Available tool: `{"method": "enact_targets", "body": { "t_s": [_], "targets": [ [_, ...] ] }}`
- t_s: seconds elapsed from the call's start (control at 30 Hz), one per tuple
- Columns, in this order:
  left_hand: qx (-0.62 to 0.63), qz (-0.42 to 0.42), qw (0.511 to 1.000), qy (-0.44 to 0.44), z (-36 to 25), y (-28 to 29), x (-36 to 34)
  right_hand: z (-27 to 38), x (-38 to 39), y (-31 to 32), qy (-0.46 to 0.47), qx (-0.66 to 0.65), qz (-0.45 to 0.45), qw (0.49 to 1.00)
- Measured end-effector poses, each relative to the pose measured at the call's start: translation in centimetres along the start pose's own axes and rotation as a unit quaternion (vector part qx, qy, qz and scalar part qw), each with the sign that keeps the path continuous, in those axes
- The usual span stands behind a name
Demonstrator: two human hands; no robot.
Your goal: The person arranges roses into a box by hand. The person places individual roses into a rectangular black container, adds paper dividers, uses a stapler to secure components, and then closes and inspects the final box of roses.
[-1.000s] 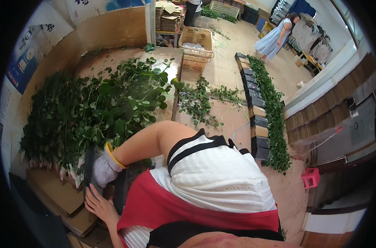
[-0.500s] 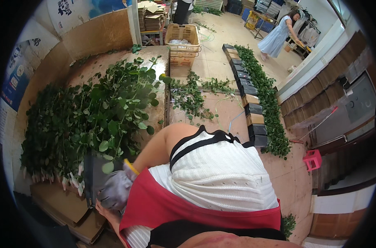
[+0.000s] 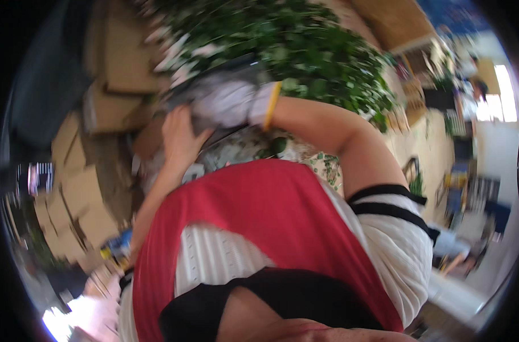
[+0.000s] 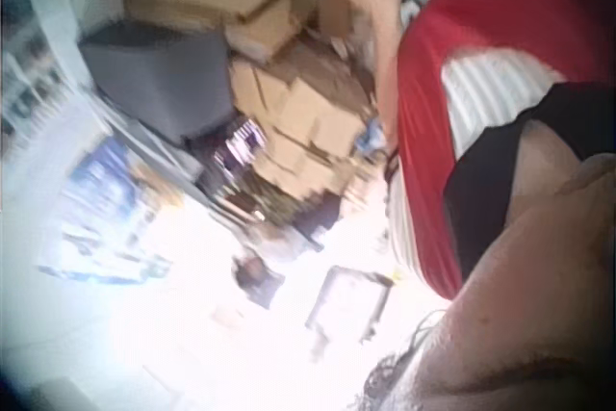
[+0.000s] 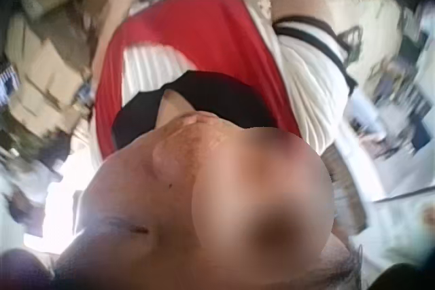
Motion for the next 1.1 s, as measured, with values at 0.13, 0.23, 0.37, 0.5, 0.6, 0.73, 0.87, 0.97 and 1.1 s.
{"method": "enact_targets", "body": {
  "t_s": [0.13,0.23,0.37,0.5,0.6,0.73,0.87,0.97,1.1],
  "targets": [
    [0.016,0.006,1.000,-0.018,-0.2,0.7,0.0,-2.8,3.5,-1.1,-0.100,-0.065,0.073,0.990],
    [0.006,-0.009,1.000,-0.007,0.1,0.2,1.3,-3.7,9.0,5.7,-0.292,0.080,0.187,0.935],
    [0.009,-0.029,1.000,0.006,-0.1,-0.3,0.0,-2.6,11.8,9.6,-0.272,0.232,-0.056,0.932],
    [-0.019,-0.060,0.998,-0.008,0.5,-1.1,-1.0,3.1,1.8,6.0,-0.053,-0.101,-0.043,0.993],
    [-0.087,0.015,0.996,0.012,1.8,-1.1,-2.1,2.8,-1.0,1.3,-0.021,-0.122,-0.122,0.985],
    [0.042,-0.042,0.998,-0.033,3.0,1.5,-1.8,2.5,-1.9,-0.3,-0.028,-0.039,-0.110,0.993],
    [0.090,-0.213,0.968,0.096,3.9,6.6,7.7,1.6,-1.6,-1.1,0.001,-0.033,-0.055,0.998],
    [0.070,-0.158,0.945,0.278,6.6,2.5,14.9,1.6,-1.9,-1.6,-0.036,-0.003,-0.051,0.998],
    [-0.072,-0.054,0.963,0.253,3.8,-3.7,13.5,1.0,-2.2,-2.5,-0.075,-0.012,-0.040,0.996]
  ]
}}
Point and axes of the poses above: each hand's wrist, its own x-axis away from the middle knuckle, its own y-axis out of the back of the hand, z = x × y, the point moved 3 cm from there along -x, towards the middle knuckle, and after that the axes turned 4 degrees about -z, right-handed, at the moved point
